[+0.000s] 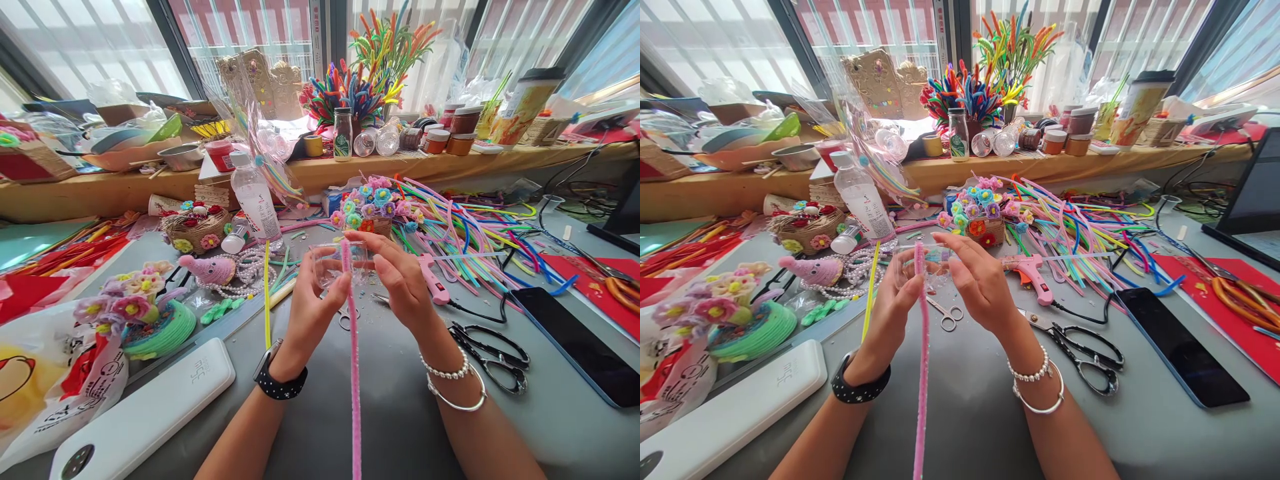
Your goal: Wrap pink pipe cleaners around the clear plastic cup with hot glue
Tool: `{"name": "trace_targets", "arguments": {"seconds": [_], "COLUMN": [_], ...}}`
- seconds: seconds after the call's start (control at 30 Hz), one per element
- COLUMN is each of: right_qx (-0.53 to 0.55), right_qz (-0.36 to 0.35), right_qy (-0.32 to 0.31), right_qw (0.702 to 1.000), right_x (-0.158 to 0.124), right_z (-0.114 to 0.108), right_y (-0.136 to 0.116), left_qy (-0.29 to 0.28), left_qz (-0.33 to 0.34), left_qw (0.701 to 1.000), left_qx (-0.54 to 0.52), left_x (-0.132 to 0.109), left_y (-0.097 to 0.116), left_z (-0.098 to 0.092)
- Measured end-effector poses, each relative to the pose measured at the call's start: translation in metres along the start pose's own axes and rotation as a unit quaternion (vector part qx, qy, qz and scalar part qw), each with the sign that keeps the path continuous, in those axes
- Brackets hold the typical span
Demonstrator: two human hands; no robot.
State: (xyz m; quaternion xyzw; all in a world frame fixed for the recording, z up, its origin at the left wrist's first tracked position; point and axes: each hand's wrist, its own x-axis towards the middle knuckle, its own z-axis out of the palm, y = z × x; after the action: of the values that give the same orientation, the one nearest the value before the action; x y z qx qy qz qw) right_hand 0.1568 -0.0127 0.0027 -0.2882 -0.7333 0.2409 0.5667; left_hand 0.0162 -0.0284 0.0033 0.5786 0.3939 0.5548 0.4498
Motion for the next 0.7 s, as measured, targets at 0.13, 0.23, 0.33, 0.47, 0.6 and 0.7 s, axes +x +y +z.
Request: {"name": "trace_targets", "arguments": {"seconds": [0.13,0.23,0.33,0.47,0.6,0.7], "right_qx": [-0.033,-0.158,-0.204,-0.190,-0.198,-0.219], "right_qz": [-0.049,-0.111,-0.135,-0.125,-0.151,-0.179], "right_qy": [0.060,0.115,0.132,0.127,0.104,0.092], "right_qw": [0.996,0.974,0.961,0.965,0.963,0.955], "right_x": [0.001,0.002,0.003,0.003,0.004,0.004], "right_z": [-0.001,-0.001,0.001,0.003,-0.001,-0.003], "right_y": [-0.003,-0.007,-0.010,-0.011,-0.011,-0.011], "left_qy": [0.024,0.048,0.059,0.066,0.076,0.083], "left_qz": [-0.003,-0.022,-0.026,-0.003,0.009,0.014], "left_qw": [1.000,0.998,0.996,0.996,0.997,0.996], "left_qx": [-0.015,-0.039,-0.053,-0.055,-0.015,0.014], "left_x": [0.002,0.005,0.006,0.006,0.006,0.006], "left_y": [0.000,-0.002,-0.002,-0.001,-0.002,-0.002], "left_z": [-0.001,-0.002,-0.002,-0.001,-0.003,-0.006]}}
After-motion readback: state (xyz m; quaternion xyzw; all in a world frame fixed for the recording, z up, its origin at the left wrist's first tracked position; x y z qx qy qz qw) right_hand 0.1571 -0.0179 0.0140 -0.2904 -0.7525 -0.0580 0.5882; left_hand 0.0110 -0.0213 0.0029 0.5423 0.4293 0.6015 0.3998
